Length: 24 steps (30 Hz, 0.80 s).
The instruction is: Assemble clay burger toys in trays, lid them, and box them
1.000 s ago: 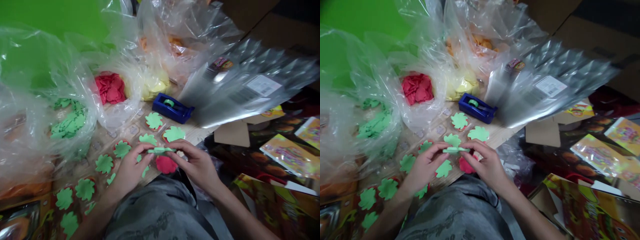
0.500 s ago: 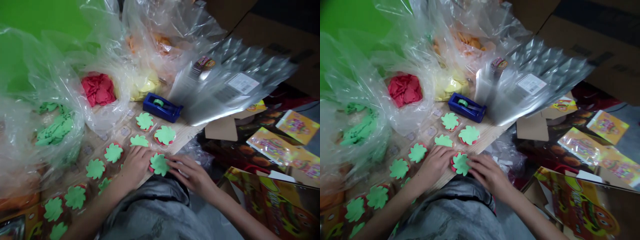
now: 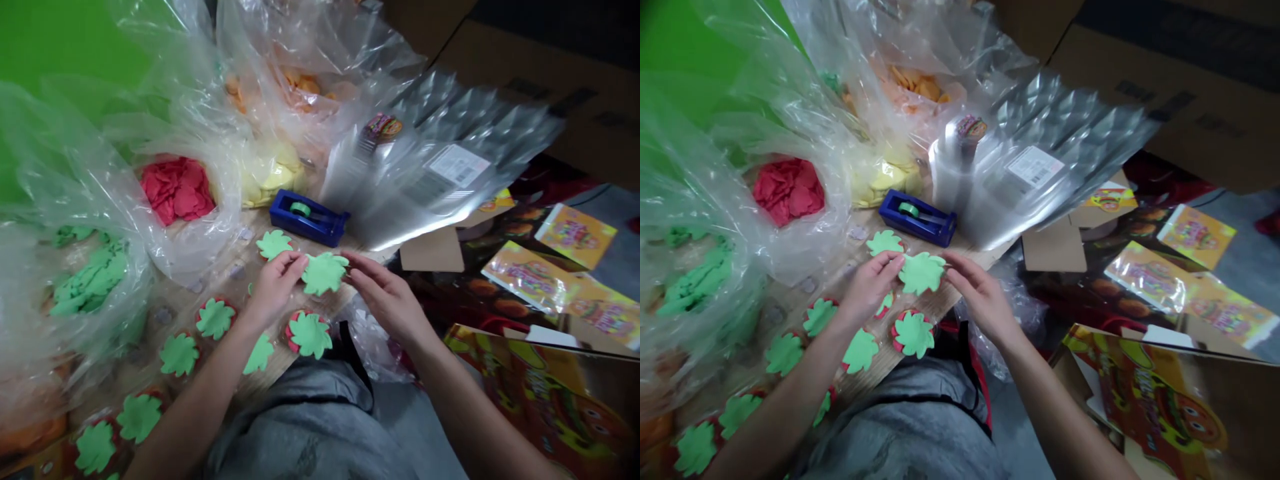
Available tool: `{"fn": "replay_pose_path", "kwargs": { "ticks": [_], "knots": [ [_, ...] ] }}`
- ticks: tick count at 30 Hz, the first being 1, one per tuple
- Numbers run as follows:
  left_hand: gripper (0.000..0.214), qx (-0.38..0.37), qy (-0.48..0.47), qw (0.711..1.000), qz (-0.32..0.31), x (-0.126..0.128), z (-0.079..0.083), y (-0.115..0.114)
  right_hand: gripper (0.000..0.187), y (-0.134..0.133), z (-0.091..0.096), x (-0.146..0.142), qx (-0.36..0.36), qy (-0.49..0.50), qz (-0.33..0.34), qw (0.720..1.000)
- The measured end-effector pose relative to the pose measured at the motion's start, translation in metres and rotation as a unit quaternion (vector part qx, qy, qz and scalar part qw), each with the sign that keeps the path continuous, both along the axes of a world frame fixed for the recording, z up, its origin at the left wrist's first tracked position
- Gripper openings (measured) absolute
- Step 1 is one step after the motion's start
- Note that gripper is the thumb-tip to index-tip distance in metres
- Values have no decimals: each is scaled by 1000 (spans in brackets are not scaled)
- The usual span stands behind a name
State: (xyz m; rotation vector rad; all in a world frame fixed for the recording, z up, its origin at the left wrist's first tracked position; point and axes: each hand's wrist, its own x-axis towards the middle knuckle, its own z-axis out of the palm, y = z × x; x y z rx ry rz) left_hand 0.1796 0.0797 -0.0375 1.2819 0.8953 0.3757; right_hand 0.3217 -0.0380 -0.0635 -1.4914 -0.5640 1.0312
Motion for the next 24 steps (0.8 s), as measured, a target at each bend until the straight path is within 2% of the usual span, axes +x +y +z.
{"fn": "replay_pose_path", "kwargs": {
  "ticks": [2, 4, 5, 7, 10, 15, 18, 20, 24],
  "knots": [
    [25, -131, -43, 990, 16, -3, 9, 3, 34, 4, 4, -4, 17, 87, 39, 995],
    [28, -158, -32, 987, 5, -5, 12, 6, 34, 7, 7, -6, 11, 89, 58, 994],
    [26, -123, -2, 992, -10, -5, 10, 7, 34, 8, 7, -7, 0, 57, 57, 997],
    [20, 8, 80, 996, -44, -2, 2, 7, 33, 11, 4, -6, -36, -61, 54, 996],
    [15, 183, 160, 967, -69, 4, -14, 3, 30, 15, -6, -4, -74, -222, 58, 970],
    [16, 309, 206, 925, -74, 9, -21, -2, 20, 22, -17, -6, -78, -325, 60, 941],
    [26, 430, 268, 861, -48, 0, -23, 7, 24, 24, -21, -7, -74, -367, 49, 926],
    [35, 485, 299, 821, -29, -8, -28, 16, 27, 23, -24, -6, -75, -402, 34, 912],
    [40, 476, 295, 827, -44, -20, -38, 34, 22, 23, -25, -6, -39, -513, 12, 857]
  ]
}}
